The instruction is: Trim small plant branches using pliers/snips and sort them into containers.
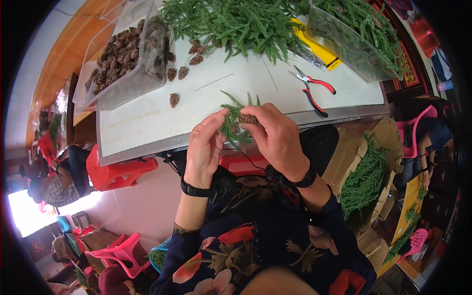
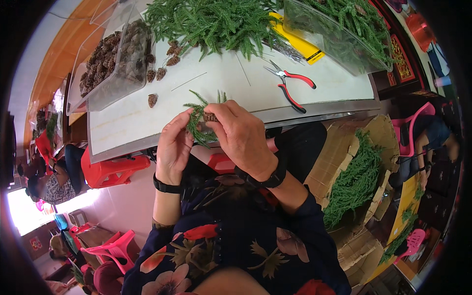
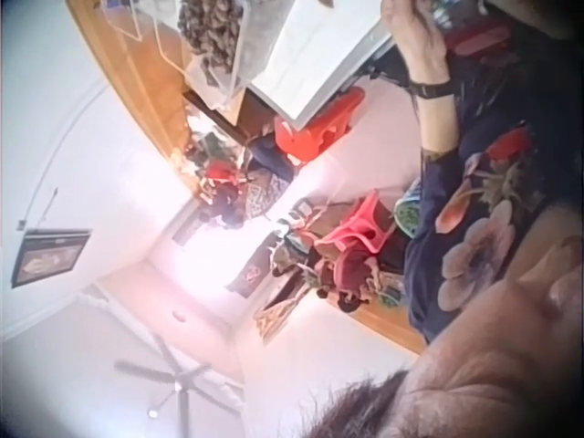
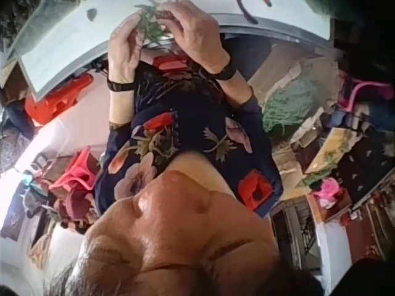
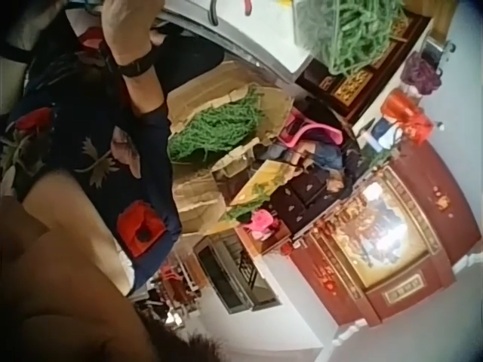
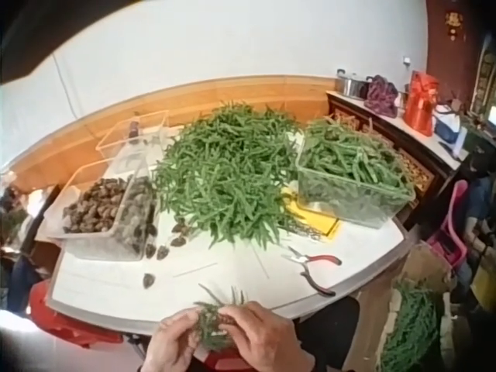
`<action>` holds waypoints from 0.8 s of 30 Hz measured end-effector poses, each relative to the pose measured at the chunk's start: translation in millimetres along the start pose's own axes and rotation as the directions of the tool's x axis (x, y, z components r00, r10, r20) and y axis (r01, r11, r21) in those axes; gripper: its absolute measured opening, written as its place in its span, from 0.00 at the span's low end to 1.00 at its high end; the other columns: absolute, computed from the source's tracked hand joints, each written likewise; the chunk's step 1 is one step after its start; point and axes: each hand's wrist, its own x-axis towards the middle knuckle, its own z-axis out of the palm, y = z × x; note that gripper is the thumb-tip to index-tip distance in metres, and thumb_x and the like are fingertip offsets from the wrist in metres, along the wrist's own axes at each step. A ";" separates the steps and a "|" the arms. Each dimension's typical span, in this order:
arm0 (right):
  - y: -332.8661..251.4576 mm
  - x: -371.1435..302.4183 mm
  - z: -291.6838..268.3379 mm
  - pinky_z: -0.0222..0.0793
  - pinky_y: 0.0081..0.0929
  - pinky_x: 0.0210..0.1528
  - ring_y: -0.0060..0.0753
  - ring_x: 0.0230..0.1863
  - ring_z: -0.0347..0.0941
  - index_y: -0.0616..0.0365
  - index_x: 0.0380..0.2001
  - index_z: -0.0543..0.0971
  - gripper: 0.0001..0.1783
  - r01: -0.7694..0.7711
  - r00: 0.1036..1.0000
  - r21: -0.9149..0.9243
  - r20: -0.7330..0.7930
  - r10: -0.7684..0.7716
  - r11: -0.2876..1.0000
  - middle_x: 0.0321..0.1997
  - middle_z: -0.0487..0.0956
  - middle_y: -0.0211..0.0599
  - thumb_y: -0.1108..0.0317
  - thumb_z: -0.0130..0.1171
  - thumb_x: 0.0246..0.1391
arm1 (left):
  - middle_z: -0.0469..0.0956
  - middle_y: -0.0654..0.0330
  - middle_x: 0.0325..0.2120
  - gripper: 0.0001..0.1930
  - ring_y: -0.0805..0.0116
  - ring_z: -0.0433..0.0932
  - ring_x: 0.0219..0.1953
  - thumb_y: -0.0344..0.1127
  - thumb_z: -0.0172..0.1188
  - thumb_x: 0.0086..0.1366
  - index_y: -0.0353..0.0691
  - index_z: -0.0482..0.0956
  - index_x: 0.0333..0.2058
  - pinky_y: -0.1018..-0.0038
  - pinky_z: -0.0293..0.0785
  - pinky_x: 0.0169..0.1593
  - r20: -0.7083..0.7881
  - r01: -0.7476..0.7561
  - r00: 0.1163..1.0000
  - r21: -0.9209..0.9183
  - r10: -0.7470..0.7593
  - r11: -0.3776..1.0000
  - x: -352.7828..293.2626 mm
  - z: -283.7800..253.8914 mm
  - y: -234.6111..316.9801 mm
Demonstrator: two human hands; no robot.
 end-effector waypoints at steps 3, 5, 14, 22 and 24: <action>-0.4 0.0 -1.8 0.71 0.31 0.31 0.42 0.31 0.77 0.56 0.41 0.78 0.16 0.022 0.999 -0.019 0.041 -0.021 1.000 0.34 0.77 0.39 0.80 0.65 0.47 | 0.81 0.65 0.32 0.10 0.83 0.73 0.27 0.31 0.59 0.67 0.32 0.81 0.43 0.87 0.67 0.29 -0.060 -0.023 0.998 -0.038 0.021 0.999 0.0 4.7 -5.7; 0.5 -0.2 -0.3 0.72 0.31 0.31 0.42 0.30 0.77 0.57 0.41 0.78 0.16 0.031 0.999 -0.010 0.033 -0.030 0.999 0.33 0.77 0.39 0.79 0.65 0.48 | 0.81 0.65 0.31 0.09 0.83 0.73 0.27 0.31 0.59 0.67 0.33 0.82 0.42 0.86 0.67 0.30 -0.076 -0.054 0.996 0.012 0.054 0.998 -1.9 7.8 -6.7; -0.3 -12.5 8.5 0.72 0.30 0.29 0.42 0.29 0.77 0.59 0.40 0.78 0.14 -0.013 0.999 0.045 -0.046 0.015 0.999 0.31 0.77 0.40 0.78 0.66 0.48 | 0.81 0.66 0.32 0.08 0.83 0.74 0.31 0.31 0.58 0.68 0.32 0.81 0.40 0.86 0.68 0.35 -0.089 -0.136 0.985 0.104 0.145 0.985 -8.9 18.9 -15.3; -4.5 -17.7 12.2 0.72 0.29 0.29 0.42 0.29 0.77 0.59 0.40 0.78 0.14 0.047 0.997 0.008 -0.069 -0.046 0.999 0.31 0.78 0.41 0.78 0.66 0.48 | 0.80 0.64 0.36 0.05 0.80 0.75 0.36 0.30 0.55 0.69 0.35 0.78 0.37 0.82 0.70 0.44 -0.056 -0.263 0.960 0.161 0.275 0.951 -13.0 18.4 -23.5; -6.0 -18.7 13.3 0.72 0.29 0.28 0.42 0.29 0.77 0.58 0.40 0.78 0.14 0.059 0.995 0.004 -0.083 -0.059 0.998 0.31 0.78 0.41 0.78 0.66 0.48 | 0.79 0.65 0.34 0.05 0.81 0.74 0.36 0.28 0.56 0.68 0.34 0.78 0.38 0.83 0.69 0.42 -0.050 -0.315 0.942 0.210 0.331 0.926 -16.1 24.1 -24.8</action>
